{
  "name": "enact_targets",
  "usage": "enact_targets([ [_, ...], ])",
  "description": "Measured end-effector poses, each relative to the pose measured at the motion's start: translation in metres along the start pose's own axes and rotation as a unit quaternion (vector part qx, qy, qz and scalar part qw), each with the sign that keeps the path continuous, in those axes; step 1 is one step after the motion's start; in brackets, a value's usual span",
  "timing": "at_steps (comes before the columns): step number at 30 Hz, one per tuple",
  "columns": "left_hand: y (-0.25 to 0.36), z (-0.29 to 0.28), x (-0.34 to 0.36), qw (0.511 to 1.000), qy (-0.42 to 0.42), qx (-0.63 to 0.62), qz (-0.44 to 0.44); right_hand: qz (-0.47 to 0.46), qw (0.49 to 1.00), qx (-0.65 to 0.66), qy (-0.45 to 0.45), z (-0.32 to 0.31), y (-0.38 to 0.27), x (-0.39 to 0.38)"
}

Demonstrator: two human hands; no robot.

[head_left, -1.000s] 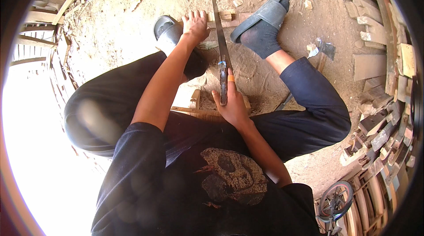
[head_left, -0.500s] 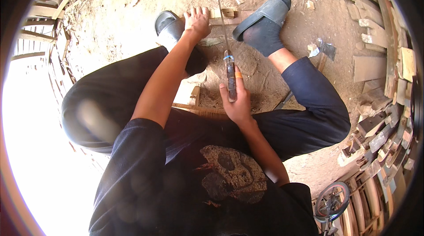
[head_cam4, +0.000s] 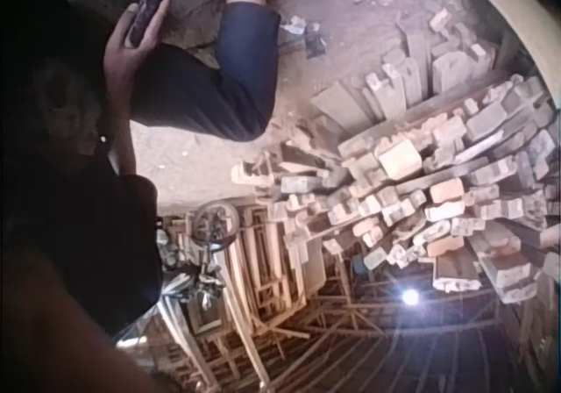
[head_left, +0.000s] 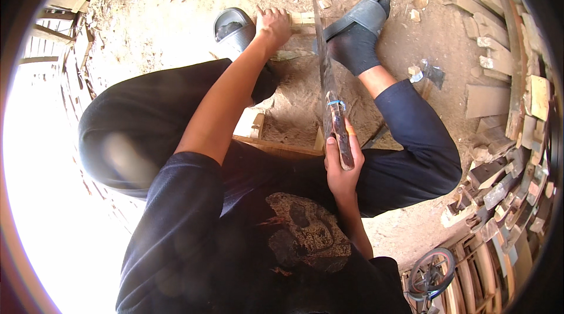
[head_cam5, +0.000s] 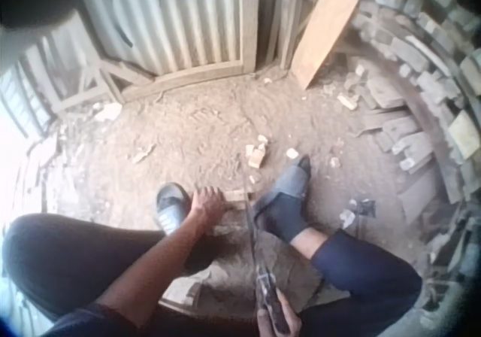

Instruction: The person sits on the ground and uses a hand axe to split small pieces of wood into smaller blocks. They then use a hand saw to cut the wood pieces further. The cut pieces are placed on the ground nearby.

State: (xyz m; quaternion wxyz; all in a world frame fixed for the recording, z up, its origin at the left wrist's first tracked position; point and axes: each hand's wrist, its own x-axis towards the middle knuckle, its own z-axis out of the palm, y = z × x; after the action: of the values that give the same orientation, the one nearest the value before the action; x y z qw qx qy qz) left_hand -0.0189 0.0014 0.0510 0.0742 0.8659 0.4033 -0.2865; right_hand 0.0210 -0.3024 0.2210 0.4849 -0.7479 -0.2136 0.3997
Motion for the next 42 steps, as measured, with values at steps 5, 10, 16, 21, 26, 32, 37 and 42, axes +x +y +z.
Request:
enact_targets([
  [5, -0.003, -0.006, 0.008, 0.999, -0.018, -0.036, 0.033, 0.013, 1.0, 0.001, -0.017, -0.008, -0.005, -0.013],
  [10, -0.011, -0.015, 0.016, 0.996, 0.028, -0.067, 0.057, 0.016, 0.999, 0.002, -0.031, -0.009, -0.007, -0.016],
  [16, -0.007, -0.02, 0.025, 0.993, 0.042, -0.077, 0.076, -0.03, 0.999, -0.033, -0.031, -0.006, -0.008, -0.017],
  [21, -0.004, -0.021, 0.029, 0.992, 0.005, -0.091, 0.088, 0.024, 0.999, -0.022, -0.03, -0.014, -0.01, -0.023],
  [26, 0.012, -0.018, 0.001, 0.998, -0.005, 0.023, 0.051, -0.007, 0.998, -0.03, -0.049, -0.013, -0.013, -0.018],
  [32, 0.005, -0.013, 0.02, 0.99, -0.072, -0.095, 0.07, 0.03, 0.998, -0.026, -0.047, -0.015, -0.01, -0.019],
  [37, -0.005, -0.011, 0.028, 0.983, -0.087, -0.1, 0.125, -0.014, 0.998, -0.049, -0.037, -0.018, -0.016, -0.018],
  [42, -0.004, -0.027, 0.025, 0.974, -0.148, -0.133, 0.106, -0.004, 0.996, -0.07, -0.048, -0.016, -0.018, -0.017],
])
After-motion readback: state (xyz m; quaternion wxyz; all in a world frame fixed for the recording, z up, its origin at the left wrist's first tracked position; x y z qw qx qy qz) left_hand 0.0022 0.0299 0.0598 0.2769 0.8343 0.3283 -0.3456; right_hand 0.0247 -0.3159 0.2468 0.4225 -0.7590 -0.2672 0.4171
